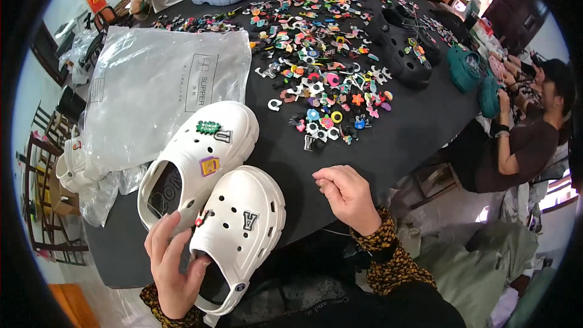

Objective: Assembling decorative pins onto clogs at a manufacturing table.

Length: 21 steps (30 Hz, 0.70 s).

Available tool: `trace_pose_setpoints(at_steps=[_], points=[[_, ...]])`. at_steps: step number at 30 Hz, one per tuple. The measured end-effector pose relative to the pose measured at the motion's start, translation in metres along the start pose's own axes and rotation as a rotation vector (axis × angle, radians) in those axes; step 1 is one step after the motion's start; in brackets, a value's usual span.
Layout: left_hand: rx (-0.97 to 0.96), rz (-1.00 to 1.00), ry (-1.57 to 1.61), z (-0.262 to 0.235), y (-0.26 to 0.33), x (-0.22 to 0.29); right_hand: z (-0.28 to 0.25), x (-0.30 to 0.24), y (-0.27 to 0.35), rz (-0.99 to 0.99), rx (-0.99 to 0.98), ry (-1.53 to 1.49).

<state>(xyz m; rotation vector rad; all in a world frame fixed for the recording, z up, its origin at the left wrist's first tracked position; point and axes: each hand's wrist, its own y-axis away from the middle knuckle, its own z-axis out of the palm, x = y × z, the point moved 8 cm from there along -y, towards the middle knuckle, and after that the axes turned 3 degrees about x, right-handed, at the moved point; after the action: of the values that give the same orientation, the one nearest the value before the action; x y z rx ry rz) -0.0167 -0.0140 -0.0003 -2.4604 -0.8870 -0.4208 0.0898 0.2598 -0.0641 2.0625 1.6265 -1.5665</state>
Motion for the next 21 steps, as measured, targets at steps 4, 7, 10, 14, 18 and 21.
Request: trace_pose_setpoints(at_steps=[4, 7, 10, 14, 18, 21], points=[[0.008, -0.002, 0.034, 0.000, 0.000, 0.000, 0.000, -0.002, -0.001, -0.028, -0.015, 0.048], [0.018, 0.011, 0.053, 0.000, 0.001, 0.001, 0.000, -0.001, -0.002, -0.021, -0.033, 0.058], [0.019, 0.035, 0.067, 0.000, 0.003, -0.002, 0.002, -0.001, -0.001, -0.017, -0.036, 0.067], [0.088, 0.014, 0.073, -0.008, 0.009, 0.000, 0.001, 0.000, 0.000, -0.015, -0.036, 0.065], [0.009, 0.090, 0.039, -0.020, 0.025, 0.005, 0.003, -0.002, -0.001, -0.022, -0.059, 0.082], [-0.049, 0.041, 0.027, -0.019, 0.034, 0.004, 0.004, -0.002, -0.001, -0.023, -0.048, 0.070]])
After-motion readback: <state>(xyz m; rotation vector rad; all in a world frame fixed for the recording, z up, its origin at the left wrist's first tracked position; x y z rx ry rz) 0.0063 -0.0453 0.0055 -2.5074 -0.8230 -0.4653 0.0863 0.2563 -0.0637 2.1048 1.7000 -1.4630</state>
